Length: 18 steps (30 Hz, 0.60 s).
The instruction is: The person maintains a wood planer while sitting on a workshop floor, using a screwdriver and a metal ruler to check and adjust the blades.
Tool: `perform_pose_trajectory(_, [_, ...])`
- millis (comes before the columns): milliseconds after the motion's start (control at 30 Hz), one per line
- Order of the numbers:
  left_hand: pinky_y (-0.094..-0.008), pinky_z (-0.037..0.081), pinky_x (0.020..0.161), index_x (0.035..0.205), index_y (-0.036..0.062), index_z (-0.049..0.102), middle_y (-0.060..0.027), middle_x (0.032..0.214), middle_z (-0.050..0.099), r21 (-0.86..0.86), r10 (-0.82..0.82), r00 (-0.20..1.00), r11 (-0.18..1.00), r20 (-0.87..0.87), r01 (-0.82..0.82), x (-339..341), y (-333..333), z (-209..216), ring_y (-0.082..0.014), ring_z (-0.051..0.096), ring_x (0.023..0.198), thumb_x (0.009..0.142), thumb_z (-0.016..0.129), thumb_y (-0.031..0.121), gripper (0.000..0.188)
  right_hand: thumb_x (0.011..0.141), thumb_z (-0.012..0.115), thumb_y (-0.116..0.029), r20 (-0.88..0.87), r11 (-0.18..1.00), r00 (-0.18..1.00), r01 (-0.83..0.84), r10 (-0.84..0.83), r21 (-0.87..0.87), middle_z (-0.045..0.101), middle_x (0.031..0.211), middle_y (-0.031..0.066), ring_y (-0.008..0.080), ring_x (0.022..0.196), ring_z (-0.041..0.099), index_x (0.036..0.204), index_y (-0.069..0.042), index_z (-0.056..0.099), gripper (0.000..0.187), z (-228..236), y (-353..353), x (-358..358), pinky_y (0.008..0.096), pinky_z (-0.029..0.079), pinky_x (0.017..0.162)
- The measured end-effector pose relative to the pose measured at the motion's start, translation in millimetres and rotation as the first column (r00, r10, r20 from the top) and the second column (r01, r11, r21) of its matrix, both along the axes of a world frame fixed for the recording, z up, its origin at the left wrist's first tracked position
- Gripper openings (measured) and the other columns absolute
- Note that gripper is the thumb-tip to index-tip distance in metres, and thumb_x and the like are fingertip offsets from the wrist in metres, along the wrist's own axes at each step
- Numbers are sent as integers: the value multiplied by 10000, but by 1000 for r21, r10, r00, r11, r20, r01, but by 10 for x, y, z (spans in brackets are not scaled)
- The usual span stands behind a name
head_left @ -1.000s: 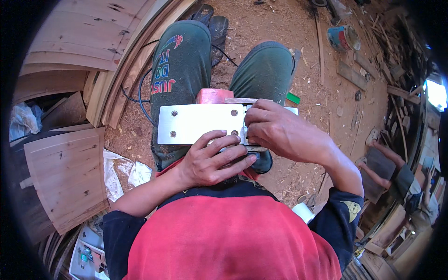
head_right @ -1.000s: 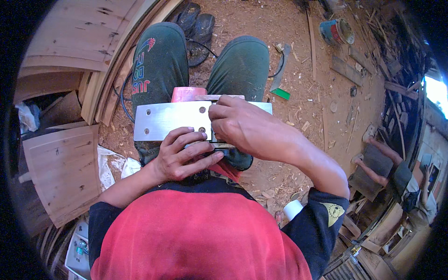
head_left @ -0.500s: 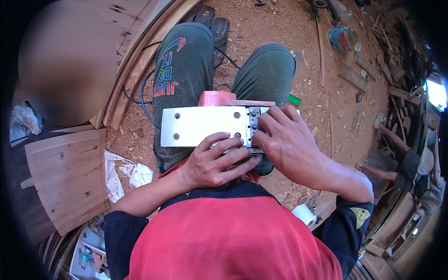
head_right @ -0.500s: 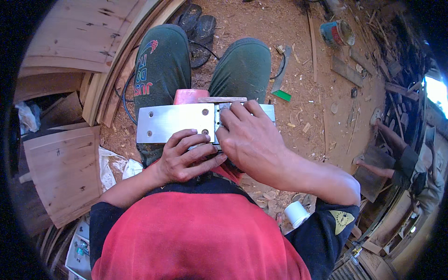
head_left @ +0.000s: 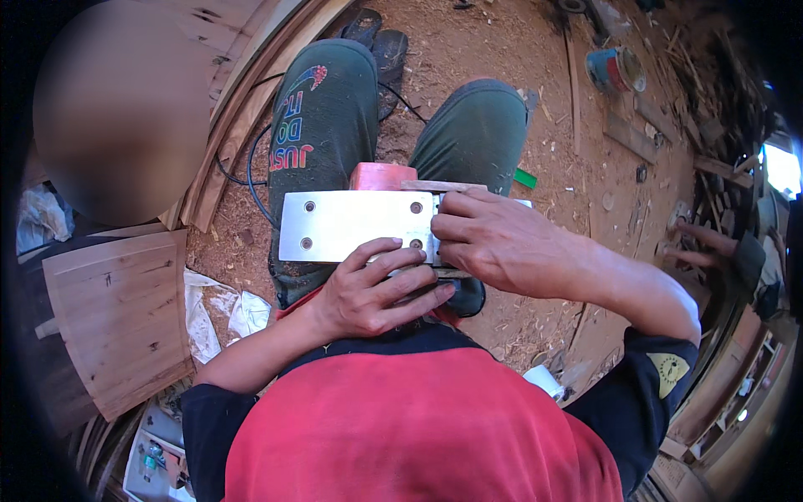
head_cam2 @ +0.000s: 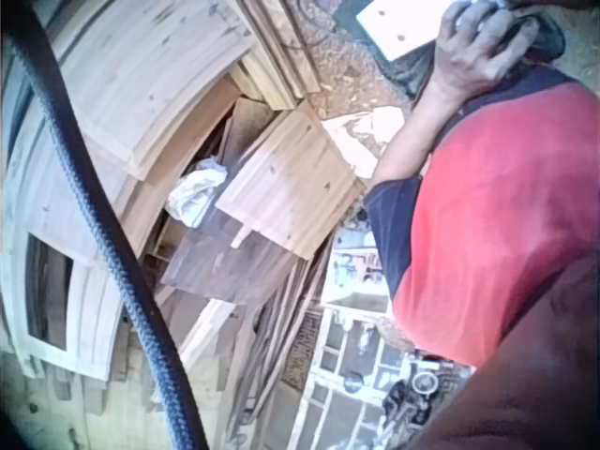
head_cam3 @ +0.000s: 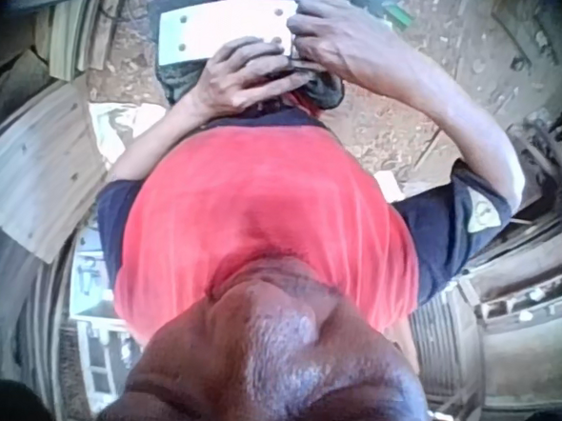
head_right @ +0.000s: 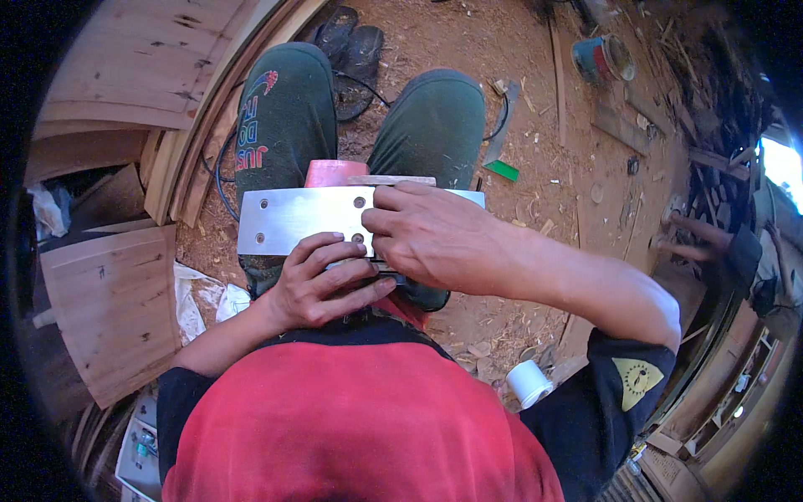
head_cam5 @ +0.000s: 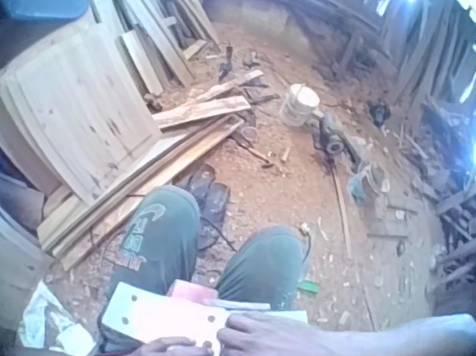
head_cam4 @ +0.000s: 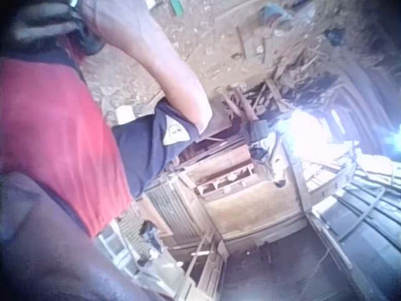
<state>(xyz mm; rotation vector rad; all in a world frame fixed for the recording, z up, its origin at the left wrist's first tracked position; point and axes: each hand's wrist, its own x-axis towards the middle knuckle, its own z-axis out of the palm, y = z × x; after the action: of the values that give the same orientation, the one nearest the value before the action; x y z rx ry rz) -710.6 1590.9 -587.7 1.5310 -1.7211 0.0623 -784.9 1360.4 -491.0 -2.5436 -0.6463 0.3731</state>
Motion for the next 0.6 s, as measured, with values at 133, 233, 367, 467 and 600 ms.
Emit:
perform_pose_trajectory(133, [-404,490,1016,1186,251,767,33,1109,660,31,-14,1000,999,2,14,48,-17,59,-180,636,1086,783,735,212,406,808,680,-195,-25,999,999,37,-37,-27,644,979,90,275,1011,618,836,-64,703,136,-37,-197,77,406,509,923])
perform_pose_trajectory(233, [-434,531,935,1089,245,801,9,1049,658,20,37,999,999,11,-37,34,-54,90,-233,637,1038,729,809,166,368,921,690,-209,72,716,732,634,-678,294,705,938,165,346,880,690,929,-10,733,204,-462,-1056,9,415,529,740])
perform_pose_trajectory(367, [-418,518,937,1090,269,787,17,1052,638,-9,43,998,999,51,-43,-5,-119,49,-216,628,1028,743,853,213,357,963,668,-323,161,117,120,993,-980,-30,709,873,223,323,808,703,975,18,713,345,-2153,-2192,-1104,438,522,719])
perform_pose_trajectory(467, [-398,504,944,1105,304,783,29,1039,607,-71,16,1000,997,-9,-16,-43,-184,-9,-195,606,1012,762,847,242,355,886,670,-352,-50,-103,-137,900,-989,-423,715,880,273,390,805,727,933,6,731,366,-3829,-1936,-2874,491,543,737])
perform_pose_trajectory(600, [-403,498,913,1115,324,772,26,1006,554,-33,74,995,997,61,-72,-26,-88,-17,-193,570,953,759,861,252,373,888,729,-459,-191,-120,-256,840,-948,-530,748,1024,200,363,966,720,961,-40,737,426,-4531,-938,-2888,471,557,844])
